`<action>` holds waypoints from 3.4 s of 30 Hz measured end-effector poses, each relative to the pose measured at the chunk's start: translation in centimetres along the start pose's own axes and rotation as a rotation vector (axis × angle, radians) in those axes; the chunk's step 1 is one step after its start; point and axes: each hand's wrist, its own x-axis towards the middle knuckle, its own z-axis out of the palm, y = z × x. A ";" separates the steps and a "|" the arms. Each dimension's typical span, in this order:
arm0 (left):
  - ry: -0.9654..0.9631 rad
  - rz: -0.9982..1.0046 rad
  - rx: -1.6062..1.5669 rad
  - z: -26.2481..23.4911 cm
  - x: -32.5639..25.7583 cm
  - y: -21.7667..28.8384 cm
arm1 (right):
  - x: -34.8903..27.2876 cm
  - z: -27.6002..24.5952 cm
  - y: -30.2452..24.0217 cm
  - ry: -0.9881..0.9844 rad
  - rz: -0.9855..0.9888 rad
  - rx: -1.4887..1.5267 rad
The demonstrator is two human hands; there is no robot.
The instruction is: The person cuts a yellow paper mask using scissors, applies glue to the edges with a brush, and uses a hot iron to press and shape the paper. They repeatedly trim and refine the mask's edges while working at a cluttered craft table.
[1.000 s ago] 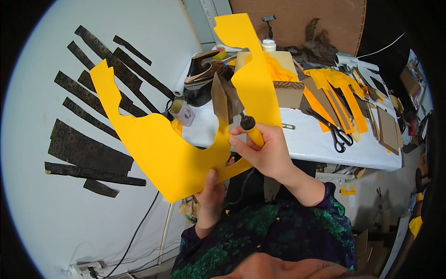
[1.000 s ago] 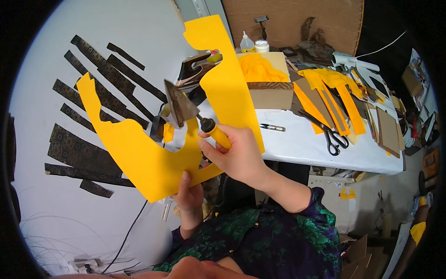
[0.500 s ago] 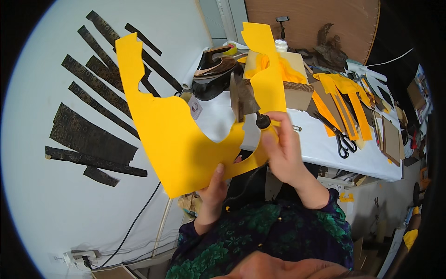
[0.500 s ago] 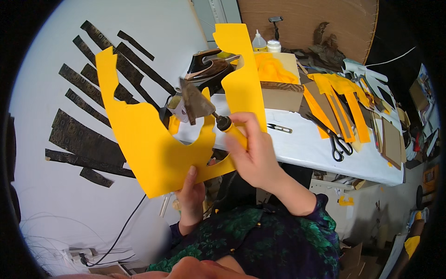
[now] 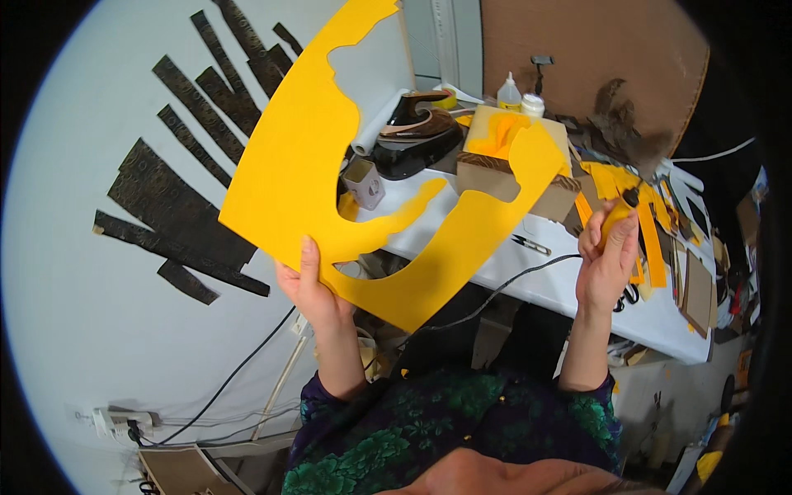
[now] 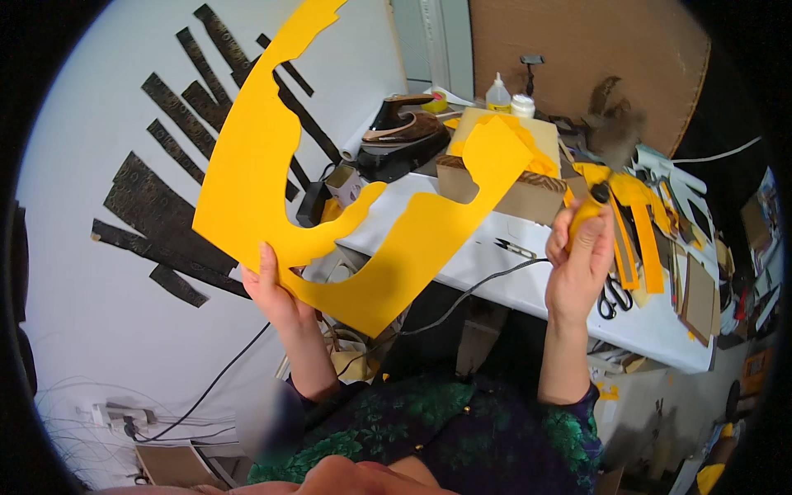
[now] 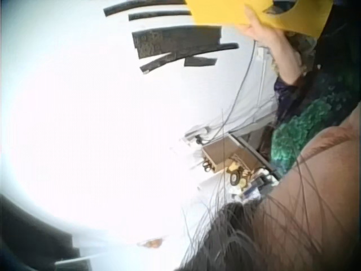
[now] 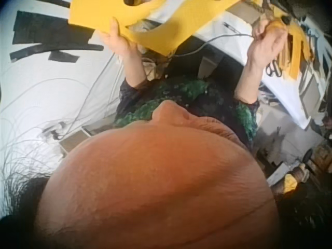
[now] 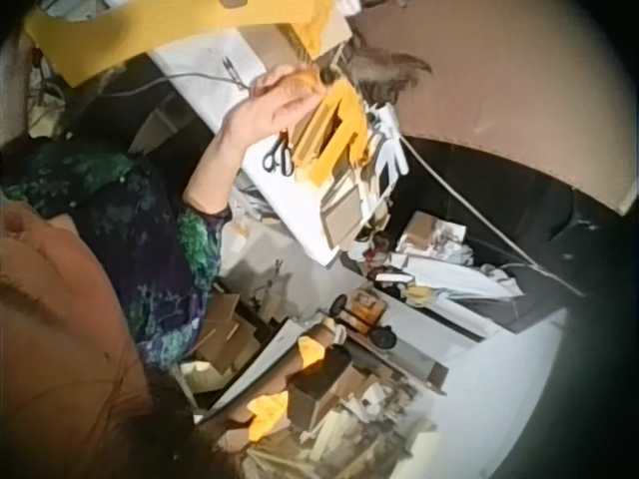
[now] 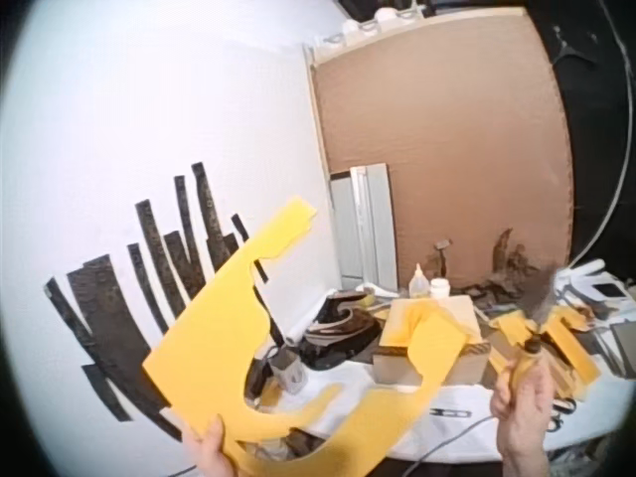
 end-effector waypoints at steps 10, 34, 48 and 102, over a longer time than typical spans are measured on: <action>-0.219 -0.506 -0.101 3.5 -2.9 -1.5 | -3.2 3.9 8.0 -0.090 0.644 0.402; -0.298 -0.598 -0.250 3.4 -6.2 -4.9 | -6.5 6.3 7.8 -0.281 0.579 0.676; -0.254 -0.438 -0.167 3.1 -7.2 -5.5 | -7.7 7.6 7.8 -0.252 0.597 0.622; -0.264 -0.274 0.082 -5.3 -5.3 -4.6 | 1.4 1.7 1.9 0.208 -0.106 0.025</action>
